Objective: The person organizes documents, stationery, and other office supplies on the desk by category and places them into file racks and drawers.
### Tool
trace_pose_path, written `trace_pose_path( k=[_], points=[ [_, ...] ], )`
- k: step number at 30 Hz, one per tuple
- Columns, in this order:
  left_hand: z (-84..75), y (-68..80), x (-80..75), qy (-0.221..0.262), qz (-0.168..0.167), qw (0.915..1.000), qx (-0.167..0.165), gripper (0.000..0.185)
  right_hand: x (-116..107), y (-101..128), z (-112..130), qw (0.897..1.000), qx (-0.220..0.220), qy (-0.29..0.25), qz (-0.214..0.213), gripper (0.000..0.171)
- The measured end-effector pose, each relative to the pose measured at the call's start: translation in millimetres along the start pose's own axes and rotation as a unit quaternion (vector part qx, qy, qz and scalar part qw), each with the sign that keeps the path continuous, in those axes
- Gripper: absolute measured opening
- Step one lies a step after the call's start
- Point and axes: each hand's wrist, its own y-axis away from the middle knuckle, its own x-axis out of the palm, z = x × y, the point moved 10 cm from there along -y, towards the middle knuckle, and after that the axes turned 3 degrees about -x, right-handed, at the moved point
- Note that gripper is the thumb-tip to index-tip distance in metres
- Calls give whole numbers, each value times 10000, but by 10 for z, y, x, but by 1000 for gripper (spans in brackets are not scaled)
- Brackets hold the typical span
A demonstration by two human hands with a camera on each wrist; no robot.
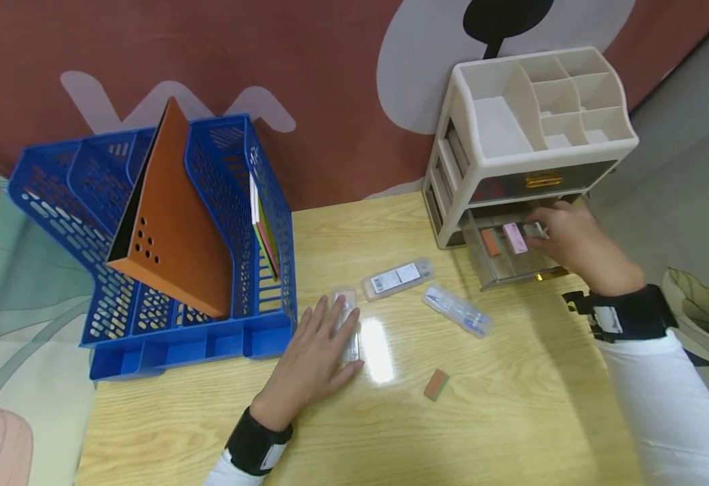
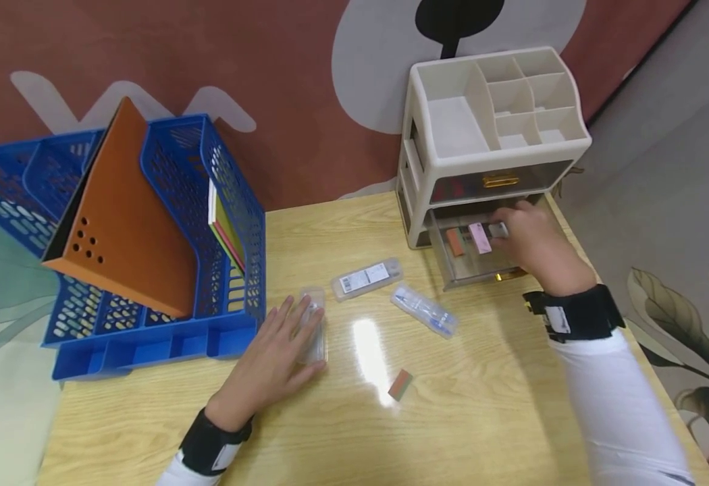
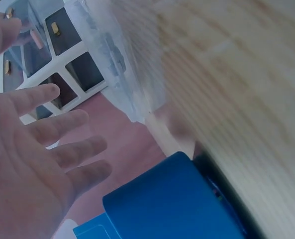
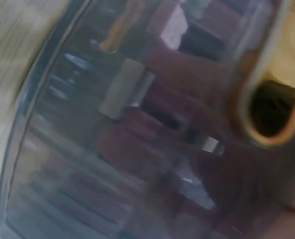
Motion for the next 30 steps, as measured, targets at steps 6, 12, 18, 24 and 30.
trace_pose_path(
  k=[6, 12, 18, 24, 30],
  points=[
    [30, 16, 11, -57, 8, 9999, -111, 72, -220, 262, 256, 9975, -62, 119, -691, 36],
    [52, 20, -9, -79, -87, 9998, -177, 72, -500, 557, 756, 9772, -870, 523, -1867, 33],
    [42, 0, -19, -91, -169, 9997, -153, 71, -627, 721, 1069, 9491, -1414, 464, -2777, 28],
    [27, -11, -13, -96, -189, 9996, -161, 69, -526, 895, 1392, 9215, -2228, 136, -3178, 34],
    [27, -6, -5, -110, -158, 9996, -186, 69, -338, 1042, 1688, 8908, -2993, -142, -3418, 35]
  ],
)
